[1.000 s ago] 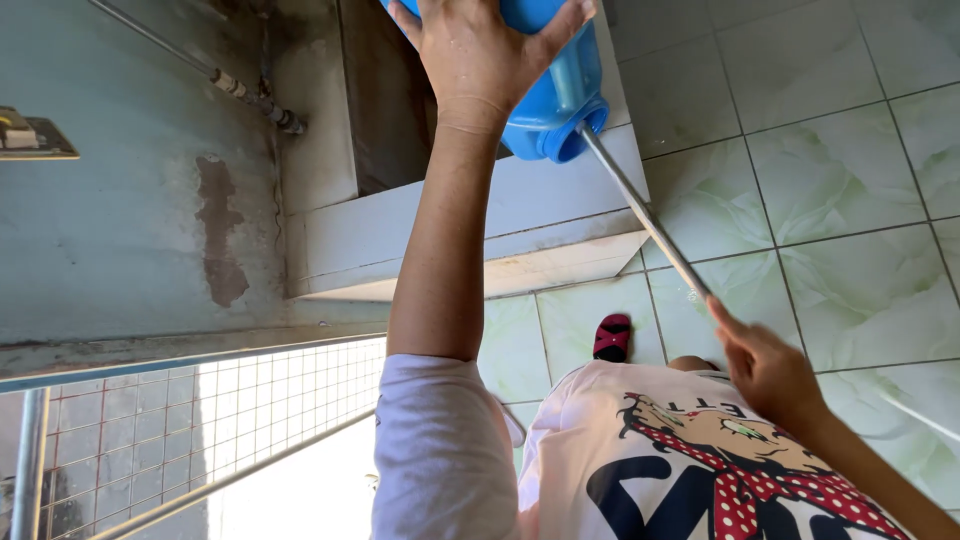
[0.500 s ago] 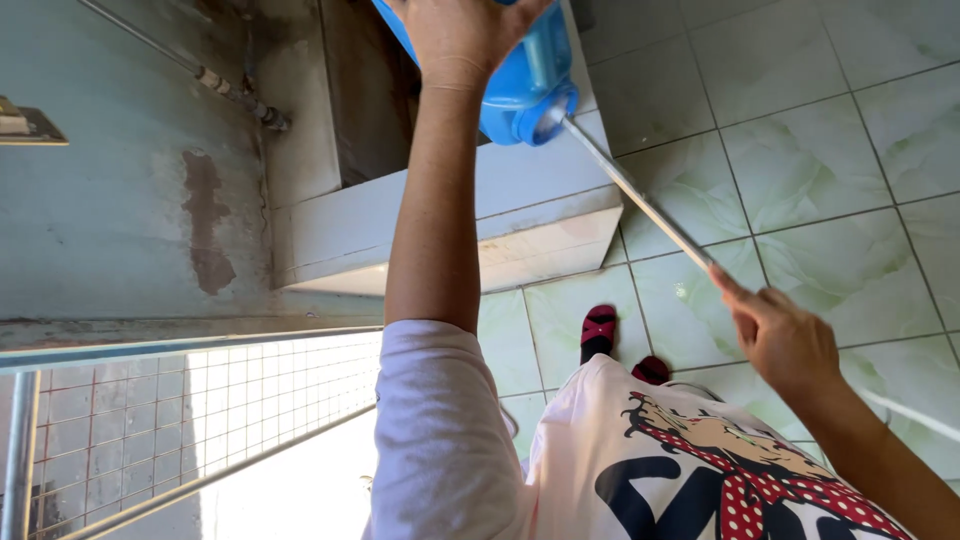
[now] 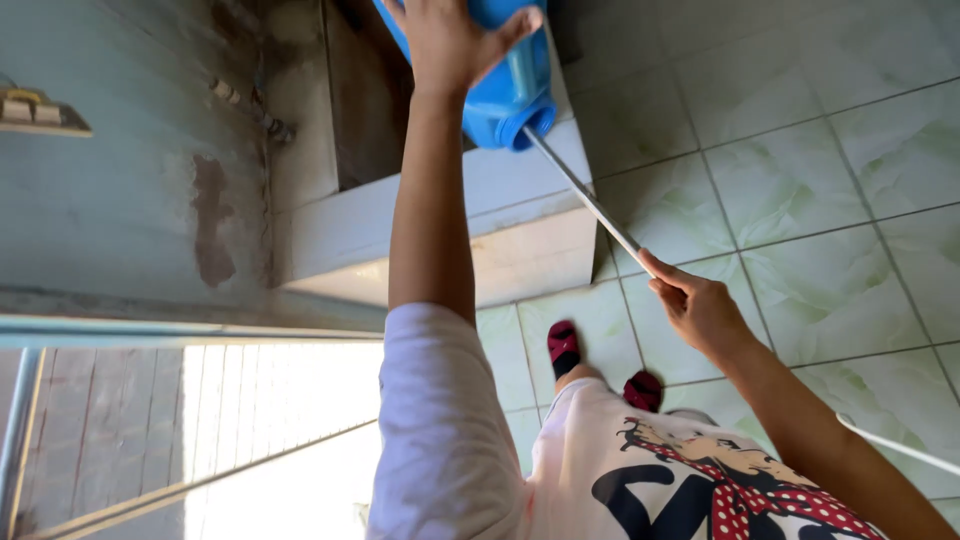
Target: Scrubbing the exterior and interior of a blue plastic water container using a small brush and a long-handled brush, then rinsing it at a sink.
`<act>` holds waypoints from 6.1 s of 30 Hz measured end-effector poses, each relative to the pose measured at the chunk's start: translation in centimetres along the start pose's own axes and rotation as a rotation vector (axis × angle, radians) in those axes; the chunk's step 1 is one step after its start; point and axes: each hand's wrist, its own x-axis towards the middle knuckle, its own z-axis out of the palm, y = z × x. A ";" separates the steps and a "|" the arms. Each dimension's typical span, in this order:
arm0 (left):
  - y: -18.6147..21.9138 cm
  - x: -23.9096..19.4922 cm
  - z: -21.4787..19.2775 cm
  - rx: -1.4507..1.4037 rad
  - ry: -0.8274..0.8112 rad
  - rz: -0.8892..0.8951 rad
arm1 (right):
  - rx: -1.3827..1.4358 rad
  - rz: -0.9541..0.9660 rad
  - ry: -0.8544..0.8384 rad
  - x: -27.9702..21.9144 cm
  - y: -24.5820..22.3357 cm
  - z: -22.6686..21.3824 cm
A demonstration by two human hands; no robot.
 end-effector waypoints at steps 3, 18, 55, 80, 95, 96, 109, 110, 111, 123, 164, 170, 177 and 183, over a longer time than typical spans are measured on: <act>1.7 -1.8 -1.4 -0.522 0.218 0.015 | 0.259 -0.204 0.198 3.2 5.6 2.5; -3.2 -2.6 5.6 -0.213 -0.068 -0.359 | 1.003 0.203 -0.456 2.5 -2.9 -2.9; 1.8 -1.0 10.4 0.024 -0.792 -0.185 | -0.369 -0.131 0.047 1.6 0.6 1.9; 1.4 -1.3 9.0 0.057 -0.827 -0.115 | -0.302 -0.167 0.241 15.2 -4.1 7.9; -3.9 -0.3 8.8 -0.192 -0.836 0.016 | -0.275 0.000 0.112 7.0 -7.0 5.9; -3.9 -0.1 9.1 -0.190 -0.842 0.021 | -0.268 0.004 0.111 8.8 -7.2 6.8; -5.9 -0.5 10.3 -0.290 -0.764 0.100 | -0.069 -0.086 0.060 7.5 -9.1 8.1; -5.7 -0.6 10.3 -0.278 -0.767 0.103 | -0.198 -0.040 0.051 7.7 -8.8 7.8; -5.4 -0.7 10.1 -0.267 -0.775 0.099 | -0.189 -0.045 0.042 7.9 -9.0 8.0; -2.9 -1.8 11.0 0.019 -0.888 0.000 | -0.353 -0.007 0.125 -5.1 -6.8 5.8; -1.8 -2.3 9.0 -0.074 -0.781 -0.050 | -0.213 -0.031 0.050 7.2 -9.9 6.9; -0.3 -4.5 8.8 -0.066 -0.505 -0.127 | -0.199 0.026 0.174 12.2 -11.0 8.1; -1.3 -6.6 9.7 -0.203 -0.397 -0.057 | 0.097 0.025 0.073 8.8 -11.7 6.7; -1.3 -6.9 9.7 -0.170 -0.383 -0.054 | -0.247 0.049 0.156 14.0 -11.4 8.6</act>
